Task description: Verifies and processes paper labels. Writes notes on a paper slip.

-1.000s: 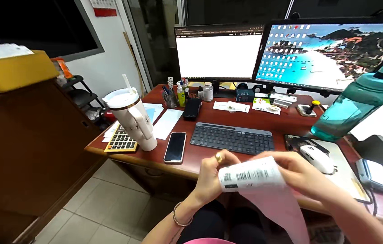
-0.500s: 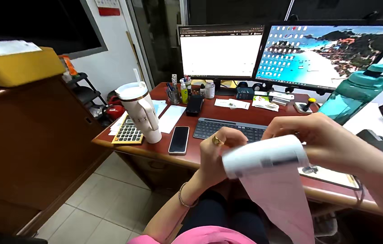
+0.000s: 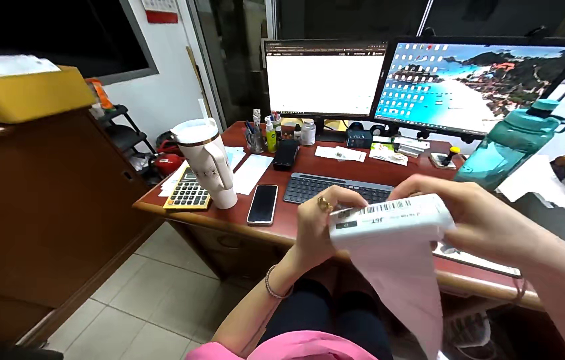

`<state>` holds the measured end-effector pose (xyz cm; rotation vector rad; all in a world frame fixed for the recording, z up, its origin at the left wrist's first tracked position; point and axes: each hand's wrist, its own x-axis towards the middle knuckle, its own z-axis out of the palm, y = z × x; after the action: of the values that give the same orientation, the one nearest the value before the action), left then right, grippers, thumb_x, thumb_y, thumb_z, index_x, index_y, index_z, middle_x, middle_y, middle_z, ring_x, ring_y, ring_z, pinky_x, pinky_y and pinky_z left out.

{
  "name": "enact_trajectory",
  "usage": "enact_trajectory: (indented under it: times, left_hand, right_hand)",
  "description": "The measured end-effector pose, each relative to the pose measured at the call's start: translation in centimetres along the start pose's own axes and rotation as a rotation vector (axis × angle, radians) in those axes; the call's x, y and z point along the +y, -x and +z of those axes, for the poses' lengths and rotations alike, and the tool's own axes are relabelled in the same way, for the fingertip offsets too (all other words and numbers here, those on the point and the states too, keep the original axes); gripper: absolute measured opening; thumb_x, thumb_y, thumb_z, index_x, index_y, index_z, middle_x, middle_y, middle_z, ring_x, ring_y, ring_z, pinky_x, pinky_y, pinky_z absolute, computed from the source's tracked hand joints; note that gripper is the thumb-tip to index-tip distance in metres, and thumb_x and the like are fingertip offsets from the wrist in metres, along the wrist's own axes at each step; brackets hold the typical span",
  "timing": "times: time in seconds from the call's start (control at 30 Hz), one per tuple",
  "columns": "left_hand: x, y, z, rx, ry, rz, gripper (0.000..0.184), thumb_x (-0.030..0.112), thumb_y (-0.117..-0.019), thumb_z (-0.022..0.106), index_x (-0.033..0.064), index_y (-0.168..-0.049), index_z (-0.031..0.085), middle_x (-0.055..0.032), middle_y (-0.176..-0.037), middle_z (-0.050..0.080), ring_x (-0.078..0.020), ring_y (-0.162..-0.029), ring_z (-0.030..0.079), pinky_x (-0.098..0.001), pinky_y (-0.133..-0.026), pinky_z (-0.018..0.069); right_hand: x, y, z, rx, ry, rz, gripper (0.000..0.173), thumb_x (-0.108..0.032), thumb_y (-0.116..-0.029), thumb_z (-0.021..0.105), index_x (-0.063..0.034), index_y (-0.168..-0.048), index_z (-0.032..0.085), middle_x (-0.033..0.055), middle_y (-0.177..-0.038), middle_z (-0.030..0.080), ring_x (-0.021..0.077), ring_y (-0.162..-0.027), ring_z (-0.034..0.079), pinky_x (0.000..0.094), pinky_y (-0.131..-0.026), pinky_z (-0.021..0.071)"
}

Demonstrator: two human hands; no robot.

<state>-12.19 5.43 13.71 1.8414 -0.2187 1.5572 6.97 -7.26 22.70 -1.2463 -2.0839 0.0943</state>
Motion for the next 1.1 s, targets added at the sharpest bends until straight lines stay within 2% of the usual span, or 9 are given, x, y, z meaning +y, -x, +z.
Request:
enact_trajectory:
  times: [0.17,0.3,0.4,0.47,0.53,0.57,0.63,0.77,1.1]
  left_hand:
    - [0.2,-0.3,0.3,-0.159,0.275,-0.329,0.024,0.003,-0.087,0.06,0.0079,-0.111,0.062,0.0043,-0.092,0.067,0.0004,-0.082,0.064,-0.0186,-0.073,0.0554]
    - [-1.1,0.1,0.6,-0.112,0.194,-0.286,0.019,-0.003,-0.0875,0.062,0.0023,-0.106,0.064,-0.0016,-0.091,0.069,-0.0046,-0.081,0.067,-0.0226,-0.073,0.0581]
    - [-1.9,0.8,0.8,-0.145,0.174,-0.32,0.02,-0.004,-0.0866,0.062,-0.001,-0.106,0.064,-0.0004,-0.093,0.072,-0.0027,-0.084,0.069,-0.0228,-0.078,0.0592]
    - [-2.8,1.8,0.3,-0.071,0.188,-0.354,0.018,-0.005,-0.0876,0.062,-0.0022,-0.105,0.065,-0.0014,-0.096,0.073,-0.0043,-0.088,0.069,-0.0244,-0.082,0.0596]
    - [-4.0,2.8,-0.7,0.06,0.191,-0.403,0.018,-0.005,-0.0874,0.062,-0.0005,-0.104,0.066,-0.0013,-0.098,0.072,-0.0056,-0.089,0.069,-0.0252,-0.082,0.0595]
    - [-4.6,3.3,-1.4,0.121,0.174,-0.422,0.018,-0.005,-0.0872,0.062,-0.0006,-0.104,0.066,-0.0018,-0.099,0.072,-0.0066,-0.089,0.07,-0.026,-0.081,0.0603]
    - [-5.7,4.3,-2.5,0.212,0.135,-0.438,0.02,-0.007,-0.0872,0.061,-0.0021,-0.106,0.066,-0.0044,-0.101,0.072,-0.0099,-0.09,0.071,-0.0276,-0.08,0.0611]
    - [-7.3,5.7,-3.9,0.318,0.124,-0.462,0.021,-0.011,-0.0868,0.06,-0.0016,-0.105,0.067,-0.005,-0.097,0.075,-0.0111,-0.088,0.072,-0.028,-0.081,0.0616]
    - [-8.4,6.5,-3.4,0.34,0.143,-0.513,0.022,-0.011,-0.0872,0.062,0.0001,-0.105,0.07,-0.0062,-0.097,0.076,-0.0115,-0.088,0.073,-0.0275,-0.081,0.0621]
  right_hand:
    - [0.6,0.5,0.4,0.164,-0.087,-0.162,0.02,-0.017,-0.0907,0.068,-0.0111,-0.11,0.07,-0.0099,-0.095,0.073,-0.0035,-0.082,0.068,0.0129,-0.069,0.0584]
    - [2.1,1.4,1.2,0.081,-0.2,0.017,0.027,-0.024,-0.0858,0.068,-0.0223,-0.112,0.064,-0.0139,-0.089,0.07,-0.0046,-0.071,0.065,0.0137,-0.058,0.0557]
    - [6.0,2.9,0.8,0.103,-0.253,0.178,0.028,-0.032,-0.0966,0.062,-0.0247,-0.123,0.065,-0.0109,-0.094,0.073,-0.0015,-0.079,0.068,0.0167,-0.069,0.0581]
    - [11.2,5.4,0.2,0.165,0.074,0.328,0.038,-0.04,-0.1033,0.052,-0.0189,-0.133,0.061,-0.0032,-0.107,0.075,0.0091,-0.092,0.072,0.0317,-0.08,0.0613]
    - [17.6,9.2,0.0,0.214,0.369,0.469,0.048,-0.035,-0.1014,0.06,-0.0005,-0.136,0.06,0.0259,-0.125,0.066,0.0465,-0.113,0.065,0.0684,-0.093,0.0498]
    - [20.5,11.4,0.3,0.224,0.458,0.536,0.055,-0.035,-0.0983,0.066,0.0038,-0.137,0.058,0.0355,-0.135,0.057,0.0588,-0.123,0.054,0.0777,-0.097,0.041]
    - [24.9,15.4,1.1,0.249,0.61,0.632,0.066,-0.042,-0.0924,0.072,0.0006,-0.14,0.057,0.0408,-0.147,0.043,0.0662,-0.133,0.04,0.0832,-0.1,0.0324]
    - [27.6,18.5,2.5,0.302,0.693,0.722,0.065,-0.051,-0.0946,0.064,-0.009,-0.144,0.057,0.0344,-0.151,0.044,0.0608,-0.137,0.041,0.079,-0.103,0.0337]
    - [29.1,19.0,3.2,0.292,0.66,0.629,0.049,-0.031,-0.0955,0.061,-0.0074,-0.139,0.062,0.0324,-0.128,0.062,0.0558,-0.116,0.06,0.0716,-0.095,0.046]
